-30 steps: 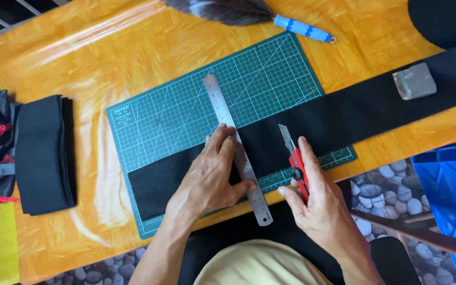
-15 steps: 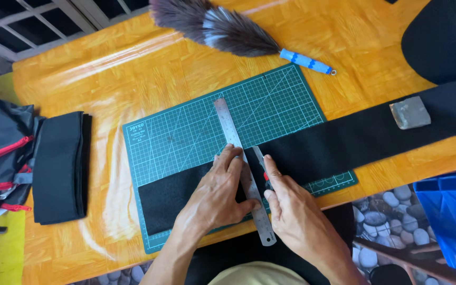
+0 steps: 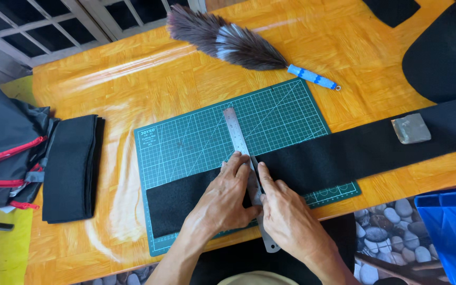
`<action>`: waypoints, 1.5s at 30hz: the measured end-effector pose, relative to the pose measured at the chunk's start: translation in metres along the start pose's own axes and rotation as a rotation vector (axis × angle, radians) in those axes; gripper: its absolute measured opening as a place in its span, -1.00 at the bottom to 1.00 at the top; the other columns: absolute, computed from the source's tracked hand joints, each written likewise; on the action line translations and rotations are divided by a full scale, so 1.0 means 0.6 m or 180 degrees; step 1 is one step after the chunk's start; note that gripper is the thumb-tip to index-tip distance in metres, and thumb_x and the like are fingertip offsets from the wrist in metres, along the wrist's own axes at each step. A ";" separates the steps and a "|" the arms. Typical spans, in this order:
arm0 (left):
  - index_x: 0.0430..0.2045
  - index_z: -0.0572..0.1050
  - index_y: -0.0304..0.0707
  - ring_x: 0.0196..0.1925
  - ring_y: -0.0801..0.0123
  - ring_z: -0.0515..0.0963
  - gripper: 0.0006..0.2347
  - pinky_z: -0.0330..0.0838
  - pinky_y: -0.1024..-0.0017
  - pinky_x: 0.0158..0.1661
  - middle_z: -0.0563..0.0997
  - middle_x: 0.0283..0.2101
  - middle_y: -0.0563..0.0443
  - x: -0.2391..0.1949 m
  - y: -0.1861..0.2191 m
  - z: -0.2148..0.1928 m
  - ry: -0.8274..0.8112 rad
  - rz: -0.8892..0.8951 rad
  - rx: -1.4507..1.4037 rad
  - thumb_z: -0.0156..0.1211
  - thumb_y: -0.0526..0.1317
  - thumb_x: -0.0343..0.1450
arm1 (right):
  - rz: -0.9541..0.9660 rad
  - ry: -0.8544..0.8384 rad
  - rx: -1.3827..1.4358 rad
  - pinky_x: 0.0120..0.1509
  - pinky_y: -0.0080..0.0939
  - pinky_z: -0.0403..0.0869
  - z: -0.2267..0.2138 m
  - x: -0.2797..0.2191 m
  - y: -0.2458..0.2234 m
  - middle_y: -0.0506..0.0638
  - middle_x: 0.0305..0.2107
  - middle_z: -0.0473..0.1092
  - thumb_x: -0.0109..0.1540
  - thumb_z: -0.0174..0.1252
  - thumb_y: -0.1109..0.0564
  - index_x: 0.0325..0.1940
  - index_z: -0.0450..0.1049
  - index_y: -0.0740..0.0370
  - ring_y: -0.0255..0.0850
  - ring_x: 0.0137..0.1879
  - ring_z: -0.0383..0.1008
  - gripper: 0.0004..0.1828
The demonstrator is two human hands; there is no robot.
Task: The person measures a strip of black fabric on a green cutting mat using a metal ruler. They then use a red utility knife to cut the fabric along the ruler's edge. The person repeats the measuring and cutting process multiple times to create several pieces of fabric.
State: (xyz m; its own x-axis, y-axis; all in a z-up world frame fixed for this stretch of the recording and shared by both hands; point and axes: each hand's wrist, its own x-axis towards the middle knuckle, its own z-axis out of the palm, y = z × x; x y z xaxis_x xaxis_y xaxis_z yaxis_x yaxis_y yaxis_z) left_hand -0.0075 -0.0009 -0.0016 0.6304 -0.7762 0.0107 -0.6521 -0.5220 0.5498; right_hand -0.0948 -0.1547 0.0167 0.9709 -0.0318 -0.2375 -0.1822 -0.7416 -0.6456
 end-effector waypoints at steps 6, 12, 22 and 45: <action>0.13 0.29 -0.59 0.53 -0.28 0.04 -0.24 0.03 -0.21 0.38 0.26 0.32 -0.45 -0.001 -0.002 0.002 -0.0006 -0.0005 0.0041 0.56 -0.15 0.11 | 0.0183 -0.0280 -0.0259 0.06 0.22 0.47 -0.012 0.000 -0.023 0.22 -0.02 0.37 0.28 -0.11 0.15 0.65 -0.16 0.08 0.25 -0.01 0.52 -0.17; -0.02 0.34 -0.60 0.47 -0.36 0.14 -0.42 0.09 -0.30 0.33 0.30 0.25 -0.43 -0.001 0.003 -0.003 0.0164 0.0101 -0.0131 0.43 -0.25 0.12 | 0.0046 -0.0189 -0.0410 0.01 0.23 0.50 -0.011 0.005 -0.026 0.29 -0.08 0.45 0.35 -0.17 0.03 0.63 -0.11 0.14 0.25 -0.06 0.56 -0.26; 0.09 0.29 -0.63 0.52 -0.30 0.04 -0.30 0.04 -0.23 0.38 0.26 0.32 -0.44 -0.001 0.000 -0.001 0.0009 0.0007 -0.0067 0.50 -0.20 0.13 | -0.0039 -0.0075 -0.0485 -0.02 0.23 0.51 -0.015 0.002 -0.027 0.28 -0.08 0.47 0.30 -0.16 0.12 0.60 -0.05 0.15 0.25 -0.05 0.56 -0.26; 0.00 0.34 -0.61 0.49 -0.32 0.13 -0.41 0.12 -0.24 0.35 0.31 0.28 -0.45 -0.003 -0.005 0.006 0.0184 0.0127 0.0007 0.39 -0.26 0.12 | -0.0047 0.0109 -0.0625 -0.12 0.28 0.52 0.002 -0.019 -0.029 0.22 -0.12 0.47 0.30 -0.08 0.09 0.60 -0.02 0.16 0.25 -0.18 0.58 -0.25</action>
State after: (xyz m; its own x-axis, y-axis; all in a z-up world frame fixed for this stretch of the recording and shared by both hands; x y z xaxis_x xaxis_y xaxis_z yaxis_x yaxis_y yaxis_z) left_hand -0.0081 0.0010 -0.0062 0.6269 -0.7749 0.0808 -0.6783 -0.4918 0.5460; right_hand -0.1031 -0.1406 0.0295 0.9785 -0.0401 -0.2021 -0.1373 -0.8585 -0.4941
